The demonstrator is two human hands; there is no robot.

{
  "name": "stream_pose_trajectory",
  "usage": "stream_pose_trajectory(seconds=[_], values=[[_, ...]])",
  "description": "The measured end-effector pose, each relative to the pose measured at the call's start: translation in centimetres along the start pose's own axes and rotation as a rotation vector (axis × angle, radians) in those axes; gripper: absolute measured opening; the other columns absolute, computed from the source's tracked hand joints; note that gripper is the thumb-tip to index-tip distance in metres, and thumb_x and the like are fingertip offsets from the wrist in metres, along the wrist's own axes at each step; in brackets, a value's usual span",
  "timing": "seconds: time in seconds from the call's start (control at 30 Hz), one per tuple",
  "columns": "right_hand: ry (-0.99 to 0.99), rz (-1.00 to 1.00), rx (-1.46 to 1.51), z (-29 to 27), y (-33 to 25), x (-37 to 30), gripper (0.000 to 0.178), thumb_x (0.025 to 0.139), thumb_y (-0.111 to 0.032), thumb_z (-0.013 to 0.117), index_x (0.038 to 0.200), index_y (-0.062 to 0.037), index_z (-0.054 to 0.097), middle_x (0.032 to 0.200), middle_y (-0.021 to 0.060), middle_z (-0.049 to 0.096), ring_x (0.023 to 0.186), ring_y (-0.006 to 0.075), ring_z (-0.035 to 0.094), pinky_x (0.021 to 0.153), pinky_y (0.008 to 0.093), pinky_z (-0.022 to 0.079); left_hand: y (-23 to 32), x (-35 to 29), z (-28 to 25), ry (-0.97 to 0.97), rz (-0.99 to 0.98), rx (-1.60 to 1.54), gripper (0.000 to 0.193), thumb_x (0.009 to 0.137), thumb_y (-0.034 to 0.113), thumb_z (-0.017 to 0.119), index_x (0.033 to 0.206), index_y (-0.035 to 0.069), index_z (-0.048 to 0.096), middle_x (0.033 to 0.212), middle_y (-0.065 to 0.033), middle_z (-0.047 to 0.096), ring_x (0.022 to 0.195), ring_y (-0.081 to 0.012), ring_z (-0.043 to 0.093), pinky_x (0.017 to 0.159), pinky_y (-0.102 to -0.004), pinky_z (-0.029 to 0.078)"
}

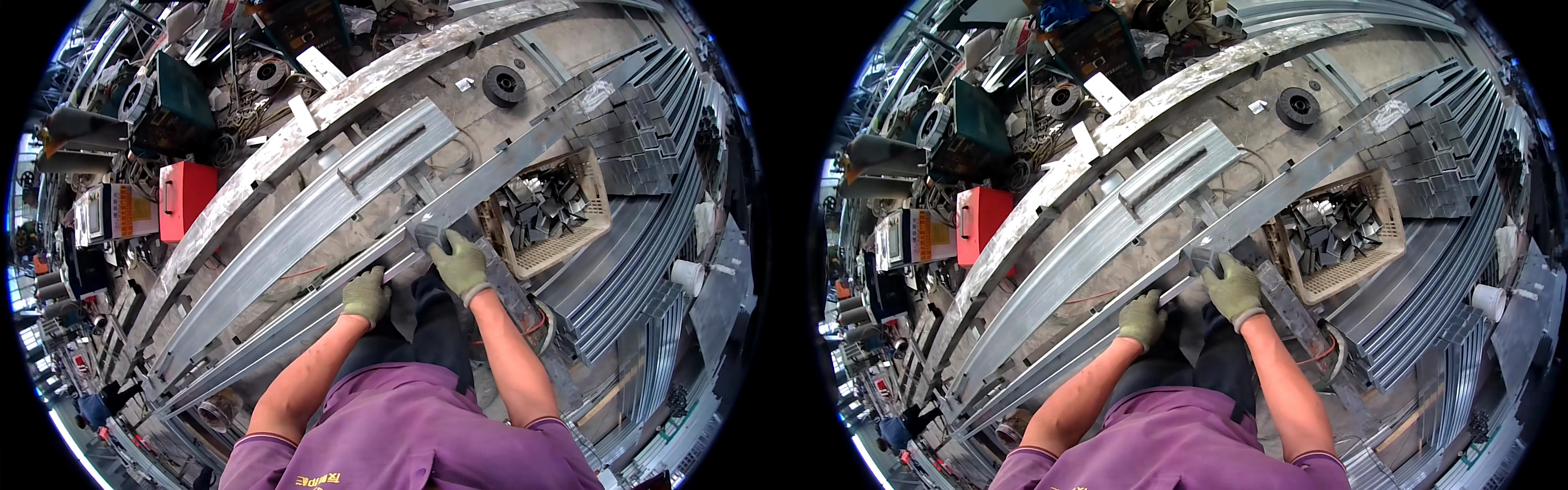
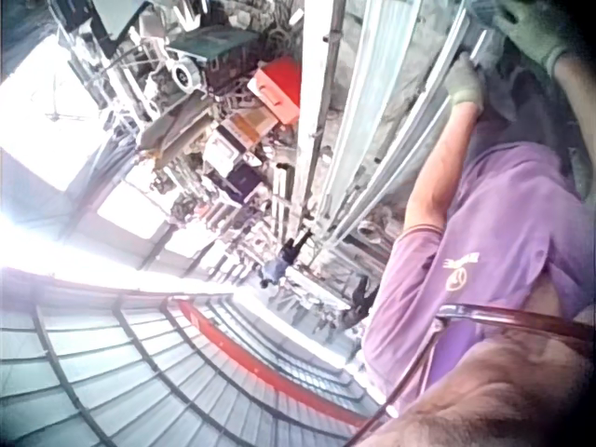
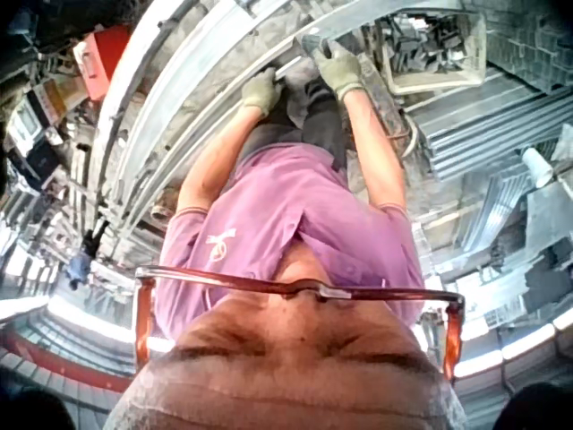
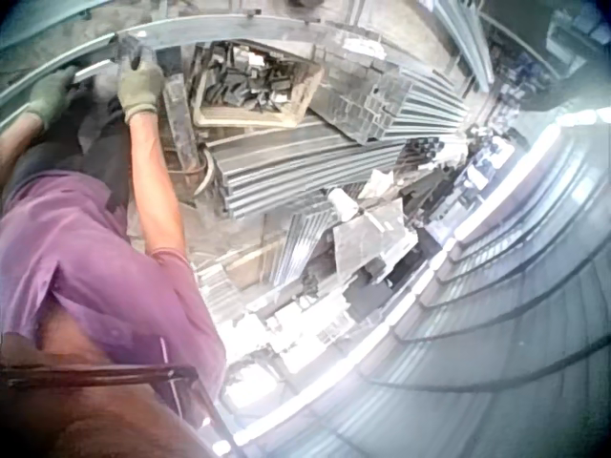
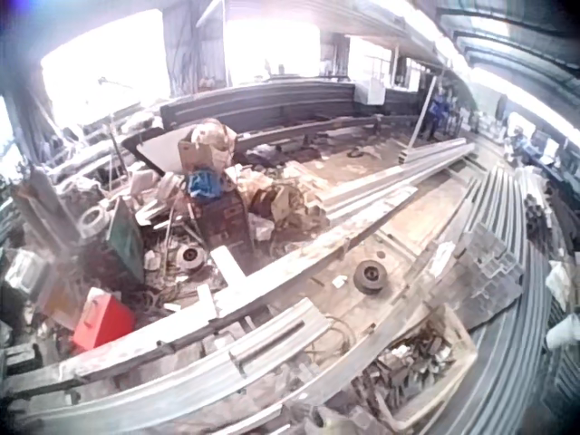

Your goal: The person positions and aligns metal frame components on a workbench, then uses a welding torch to join them. They repeatedly adjust the pieces and weld multiple joints, producing sparks throughout the process.

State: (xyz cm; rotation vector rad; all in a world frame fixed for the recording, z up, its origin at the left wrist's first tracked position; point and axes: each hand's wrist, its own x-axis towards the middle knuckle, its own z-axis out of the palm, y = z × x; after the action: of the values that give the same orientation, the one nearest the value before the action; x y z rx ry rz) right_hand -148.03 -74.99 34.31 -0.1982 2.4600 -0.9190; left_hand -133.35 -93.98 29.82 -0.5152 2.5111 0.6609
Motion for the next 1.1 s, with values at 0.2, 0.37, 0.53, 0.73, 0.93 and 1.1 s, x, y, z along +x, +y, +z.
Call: stream_pose_trajectory(seconds=[0.2,0.37,0.53,0.73,0.93,1.1], values=[[-0.047,-0.031,-0.249,4.2,-1.6,1.3,0.049,0.097,-0.042,0.068,0.128,-0.0037,0.07,0.126,0.0223,0.072,0.118,0.0424,0.066,0.103,0.052,0.053,-0.4,-0.3,-0.7,-0.044,0.012,-0.027,0.038,0.095,0.03,0.071,0.128,0.012,0.063,0.113,-0.0196,0.075,0.102,-0.0418,0.074,0.088,-0.0559,0.057],[-0.04,-0.017,-0.312,4.9,-2.1,1.1,0.049,0.098,-0.039,0.065,0.132,-0.0039,0.067,0.125,0.0227,0.071,0.121,0.0423,0.065,0.104,0.0527,0.052,-0.8,-3.1,-3.2,0.249,0.288,-0.174,0.044,0.094,0.026,0.072,0.133,0.008,0.063,0.12,-0.0205,0.072,0.11,-0.0426,0.07,0.095,-0.0547,0.055],[-0.016,0.048,-0.28,6.0,-1.7,1.0,0.048,0.101,-0.038,0.062,0.135,-0.0043,0.064,0.123,0.0238,0.073,0.113,0.0454,0.069,0.101,0.0557,0.052,-3.4,-1.9,-6.7,0.425,0.294,-0.153,0.049,0.094,0.027,0.074,0.138,0.008,0.063,0.128,-0.0205,0.068,0.113,-0.0436,0.067,0.098,-0.0532,0.054],[-0.026,0.044,-0.34,6.1,-2.3,1.3,0.041,0.102,-0.037,0.061,0.128,-0.0054,0.064,0.118,0.0237,0.075,0.109,0.0461,0.07,0.096,0.0584,0.053,-5.2,3.9,-7.2,-0.316,0.068,0.0,0.043,0.097,0.03,0.065,0.133,0.007,0.064,0.128,-0.0236,0.072,0.119,-0.0422,0.069,0.101,-0.0516,0.054],[-0.08,0.067,-0.437,6.2,-4.5,1.3,0.036,0.101,-0.035,0.06,0.122,-0.0059,0.065,0.11,0.0223,0.077,0.103,0.0446,0.073,0.089,0.0568,0.056,-6.4,3.2,-5.4,-0.177,0.094,-0.035,0.033,0.097,0.027,0.064,0.123,0.007,0.065,0.121,-0.0241,0.074,0.114,-0.0431,0.071,0.095,-0.0543,0.056],[-0.052,0.085,-0.467,7.7,-4.1,1.6,0.034,0.101,-0.035,0.06,0.118,-0.0063,0.066,0.109,0.0221,0.077,0.101,0.0439,0.074,0.087,0.0574,0.057,-6.0,3.1,-5.9,-0.172,0.09,-0.05,0.034,0.096,0.025,0.065,0.125,0.007,0.064,0.124,-0.0229,0.072,0.117,-0.0438,0.069,0.098,-0.0543,0.054]])
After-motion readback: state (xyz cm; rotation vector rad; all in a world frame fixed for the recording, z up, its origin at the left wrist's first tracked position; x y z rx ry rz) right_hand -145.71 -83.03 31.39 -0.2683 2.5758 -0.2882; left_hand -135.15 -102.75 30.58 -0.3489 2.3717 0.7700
